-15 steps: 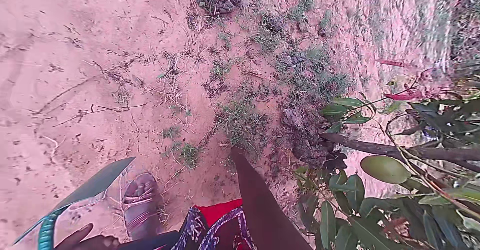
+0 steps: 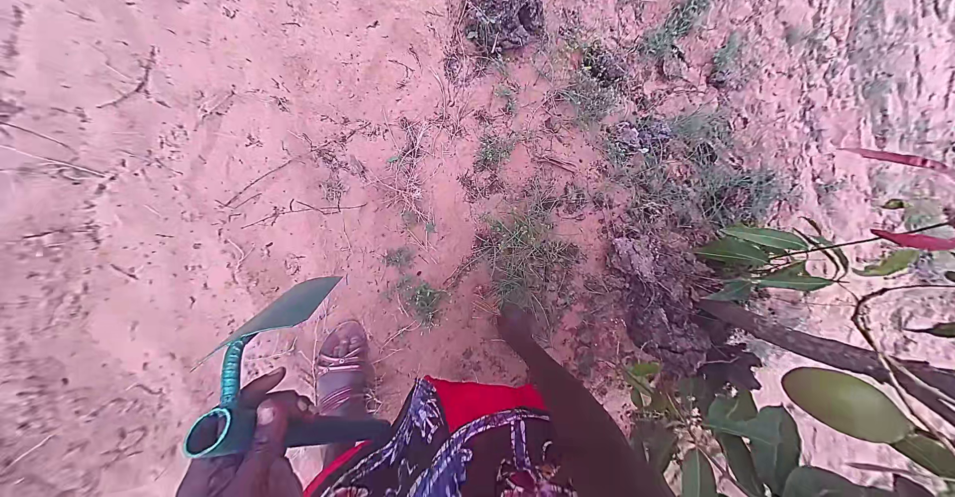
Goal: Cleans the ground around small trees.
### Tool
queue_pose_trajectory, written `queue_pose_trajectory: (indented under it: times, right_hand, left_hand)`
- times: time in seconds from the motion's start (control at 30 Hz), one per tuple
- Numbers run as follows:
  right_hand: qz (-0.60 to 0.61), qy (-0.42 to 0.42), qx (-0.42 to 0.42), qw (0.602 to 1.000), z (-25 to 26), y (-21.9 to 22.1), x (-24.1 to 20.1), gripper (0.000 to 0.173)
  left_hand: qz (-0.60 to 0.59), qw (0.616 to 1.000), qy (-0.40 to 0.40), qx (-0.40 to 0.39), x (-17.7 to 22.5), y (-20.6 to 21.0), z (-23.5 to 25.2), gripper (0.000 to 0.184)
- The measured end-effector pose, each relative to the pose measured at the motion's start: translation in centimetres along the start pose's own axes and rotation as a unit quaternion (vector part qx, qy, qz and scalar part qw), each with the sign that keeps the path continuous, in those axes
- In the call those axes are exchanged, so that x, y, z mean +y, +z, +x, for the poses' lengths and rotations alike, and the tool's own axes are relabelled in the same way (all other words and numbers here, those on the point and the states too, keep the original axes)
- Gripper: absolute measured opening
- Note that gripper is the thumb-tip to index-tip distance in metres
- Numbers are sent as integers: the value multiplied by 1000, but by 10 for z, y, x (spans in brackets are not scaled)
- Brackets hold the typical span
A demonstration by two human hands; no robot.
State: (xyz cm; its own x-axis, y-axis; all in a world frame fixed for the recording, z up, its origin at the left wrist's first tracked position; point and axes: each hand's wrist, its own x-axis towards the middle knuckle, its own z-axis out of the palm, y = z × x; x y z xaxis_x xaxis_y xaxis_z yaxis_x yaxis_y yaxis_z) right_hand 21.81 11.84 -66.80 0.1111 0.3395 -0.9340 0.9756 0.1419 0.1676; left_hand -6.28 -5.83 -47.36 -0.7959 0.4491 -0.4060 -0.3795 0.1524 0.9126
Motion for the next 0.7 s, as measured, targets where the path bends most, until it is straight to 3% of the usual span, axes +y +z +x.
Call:
queue_pose_trajectory:
  times: [0.13,0.3,0.4,0.57,0.7]
  right_hand:
    - [21,-109,-65,992,-43,36,-17,34]
    - [-91,-166,-134,973,-75,69,-20,40]
    - [-78,-145,-113,980,-56,72,-17,46]
    - [-64,-112,-29,991,-17,62,-27,30]
    - [-98,-91,29,991,9,40,-50,40]
  left_hand:
    - [25,998,-13,54,1,11,-4,22]
    - [19,999,-25,39,8,-1,-2,20]
    - [22,999,-28,36,16,-16,-5,20]
    - [67,997,-21,42,39,-48,-2,22]
    - [88,993,-24,74,59,-66,9,27]
